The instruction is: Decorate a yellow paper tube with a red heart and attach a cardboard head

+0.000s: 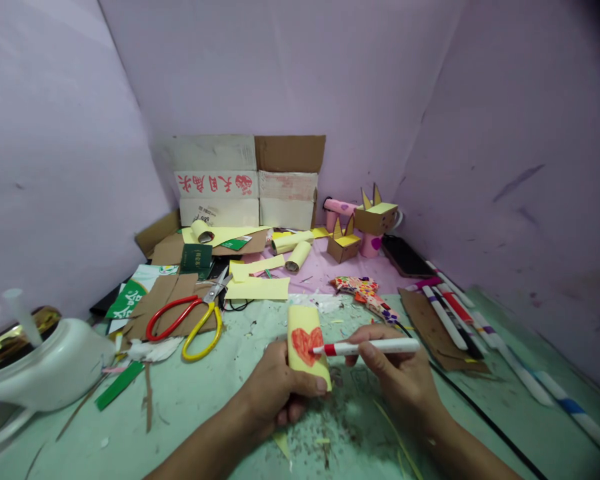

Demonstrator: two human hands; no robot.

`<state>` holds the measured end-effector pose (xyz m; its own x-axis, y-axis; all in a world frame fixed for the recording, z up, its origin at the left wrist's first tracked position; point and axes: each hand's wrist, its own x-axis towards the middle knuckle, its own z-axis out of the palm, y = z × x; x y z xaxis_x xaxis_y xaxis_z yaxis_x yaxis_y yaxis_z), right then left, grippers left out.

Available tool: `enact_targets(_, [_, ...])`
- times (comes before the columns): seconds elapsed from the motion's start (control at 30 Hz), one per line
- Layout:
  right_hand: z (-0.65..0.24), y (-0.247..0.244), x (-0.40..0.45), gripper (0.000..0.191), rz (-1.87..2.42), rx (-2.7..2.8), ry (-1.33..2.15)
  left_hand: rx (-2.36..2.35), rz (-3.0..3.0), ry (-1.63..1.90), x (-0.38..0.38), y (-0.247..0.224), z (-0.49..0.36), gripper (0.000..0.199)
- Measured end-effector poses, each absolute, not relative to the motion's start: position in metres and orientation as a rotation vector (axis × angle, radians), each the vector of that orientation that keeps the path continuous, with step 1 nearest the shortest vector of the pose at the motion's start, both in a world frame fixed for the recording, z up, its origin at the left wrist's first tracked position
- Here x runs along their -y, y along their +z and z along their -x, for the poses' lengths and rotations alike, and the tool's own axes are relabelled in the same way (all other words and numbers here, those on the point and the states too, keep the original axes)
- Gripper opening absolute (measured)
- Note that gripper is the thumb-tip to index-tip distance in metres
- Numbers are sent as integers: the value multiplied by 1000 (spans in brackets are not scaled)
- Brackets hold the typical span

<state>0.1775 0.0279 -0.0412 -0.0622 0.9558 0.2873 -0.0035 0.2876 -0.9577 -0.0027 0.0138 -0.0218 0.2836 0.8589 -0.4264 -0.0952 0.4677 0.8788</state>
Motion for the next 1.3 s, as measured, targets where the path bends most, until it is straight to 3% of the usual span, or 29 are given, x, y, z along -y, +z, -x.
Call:
enact_targets(0.83, [-173, -35, -23, 21, 991, 1303, 1038, -1077, -830, 779, -13, -24, 3, 33])
enact_targets(1.3, [-175, -37, -23, 24, 972, 1371, 1023, -1093, -837, 791, -14, -25, 4, 25])
